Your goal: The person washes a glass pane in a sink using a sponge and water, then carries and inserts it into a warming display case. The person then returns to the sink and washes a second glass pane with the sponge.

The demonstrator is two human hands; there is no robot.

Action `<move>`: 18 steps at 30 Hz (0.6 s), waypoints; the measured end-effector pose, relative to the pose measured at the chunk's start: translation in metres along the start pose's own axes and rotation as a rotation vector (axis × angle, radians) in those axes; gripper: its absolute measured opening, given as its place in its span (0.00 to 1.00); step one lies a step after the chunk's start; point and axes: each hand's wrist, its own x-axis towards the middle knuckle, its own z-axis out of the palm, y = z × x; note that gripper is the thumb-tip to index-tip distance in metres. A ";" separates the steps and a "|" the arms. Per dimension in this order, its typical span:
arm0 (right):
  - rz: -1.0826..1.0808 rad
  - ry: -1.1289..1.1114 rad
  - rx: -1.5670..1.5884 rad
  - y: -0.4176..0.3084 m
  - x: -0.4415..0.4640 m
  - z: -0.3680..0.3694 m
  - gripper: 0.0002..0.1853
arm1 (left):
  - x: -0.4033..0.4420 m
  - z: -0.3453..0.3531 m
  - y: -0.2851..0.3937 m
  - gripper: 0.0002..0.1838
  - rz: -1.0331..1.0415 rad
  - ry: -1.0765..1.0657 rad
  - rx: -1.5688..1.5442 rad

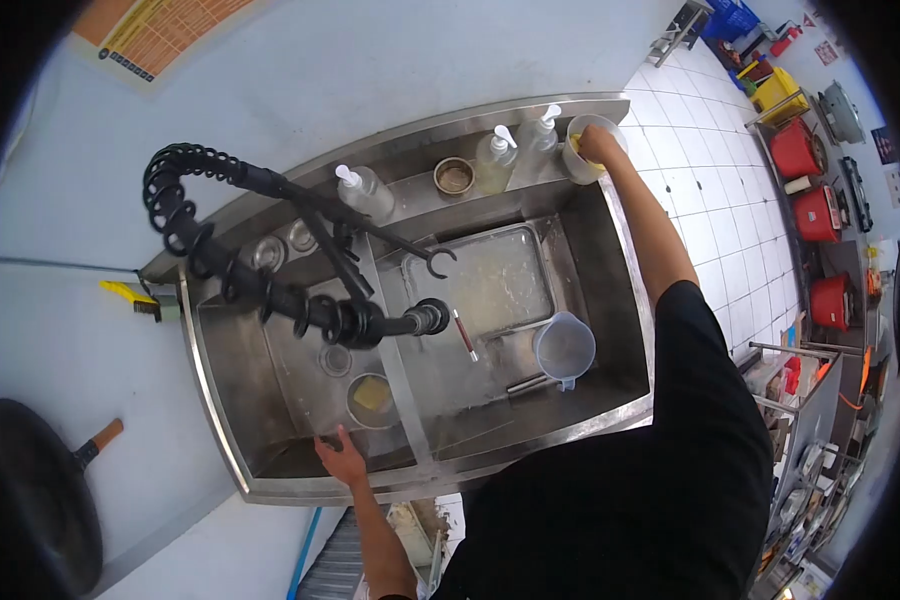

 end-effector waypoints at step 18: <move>-0.347 0.538 0.593 -0.021 -0.182 -0.121 0.18 | -0.001 -0.003 0.001 0.44 0.011 0.023 0.049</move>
